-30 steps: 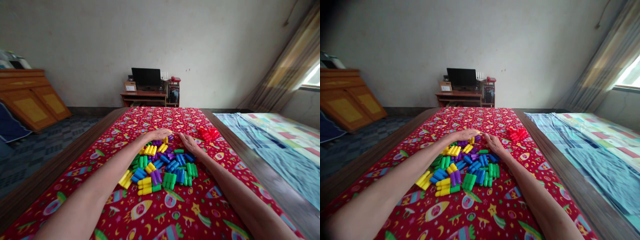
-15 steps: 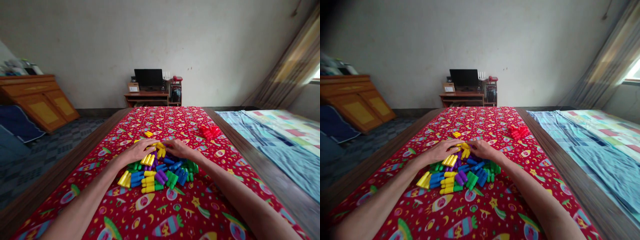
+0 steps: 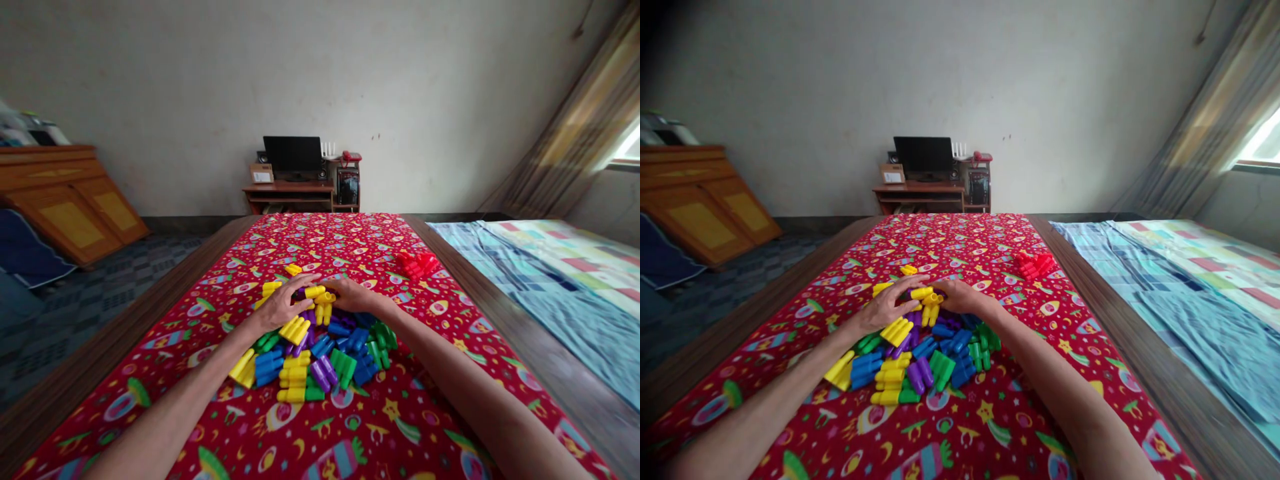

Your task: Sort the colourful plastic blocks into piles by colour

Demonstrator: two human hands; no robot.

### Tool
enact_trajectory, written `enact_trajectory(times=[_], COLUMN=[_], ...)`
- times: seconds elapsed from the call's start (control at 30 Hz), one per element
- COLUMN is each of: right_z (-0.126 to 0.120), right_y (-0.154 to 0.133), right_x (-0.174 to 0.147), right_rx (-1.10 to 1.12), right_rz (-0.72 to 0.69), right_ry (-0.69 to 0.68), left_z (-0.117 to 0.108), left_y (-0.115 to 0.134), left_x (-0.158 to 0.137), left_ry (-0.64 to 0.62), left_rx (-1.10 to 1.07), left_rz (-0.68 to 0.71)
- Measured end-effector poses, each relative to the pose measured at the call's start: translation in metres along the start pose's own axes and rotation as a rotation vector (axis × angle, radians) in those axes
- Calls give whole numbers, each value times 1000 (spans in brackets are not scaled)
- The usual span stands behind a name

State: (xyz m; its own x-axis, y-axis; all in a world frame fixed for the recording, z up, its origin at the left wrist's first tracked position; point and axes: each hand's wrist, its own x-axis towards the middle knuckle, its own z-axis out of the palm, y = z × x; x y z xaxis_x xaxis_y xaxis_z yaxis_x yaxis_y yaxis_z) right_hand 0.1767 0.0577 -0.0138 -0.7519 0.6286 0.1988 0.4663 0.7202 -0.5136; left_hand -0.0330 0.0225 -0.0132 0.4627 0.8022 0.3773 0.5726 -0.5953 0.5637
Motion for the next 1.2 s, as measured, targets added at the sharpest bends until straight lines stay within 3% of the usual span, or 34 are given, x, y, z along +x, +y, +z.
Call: enact_trajectory(times=[0.17, 0.33, 0.43, 0.57, 0.67, 0.77, 0.9, 1.0, 1.1, 1.2], right_z=[-10, -38, -51, -55, -54, -51, -35, -24, -24, -34], right_y=[13, 54, 76, 83, 68, 37, -19, -47, -47, -19], right_x=[-5, -21, -33, -44, -42, -33, -21, -18, -17, -19], right_rx=[12, -44, -118, -281, -367, -350, -53, 75, 54, -19], right_rz=[252, 475, 571, 638, 602, 473, 127, 15, 31, 125], right_ry=[240, 574, 645, 633, 571, 459, 318, 301, 297, 342], left_z=[-8, -11, -13, -16, -15, -13, -10, -7, -5, -8], left_y=[-10, -19, -19, -19, -23, -27, -13, 11, 30, 29], left_x=[3, 6, 5, 2, 1, 3, 11, 14, 14, 13], left_ry=[42, -31, -52, -71, -72, -8, 177, 205, 148, 99], left_rx=[1, 106, 194, 197, 178, 166, -81, -271, -311, -159], left_rz=[-80, -257, -288, -285, -290, -314, -309, -247, -190, -140])
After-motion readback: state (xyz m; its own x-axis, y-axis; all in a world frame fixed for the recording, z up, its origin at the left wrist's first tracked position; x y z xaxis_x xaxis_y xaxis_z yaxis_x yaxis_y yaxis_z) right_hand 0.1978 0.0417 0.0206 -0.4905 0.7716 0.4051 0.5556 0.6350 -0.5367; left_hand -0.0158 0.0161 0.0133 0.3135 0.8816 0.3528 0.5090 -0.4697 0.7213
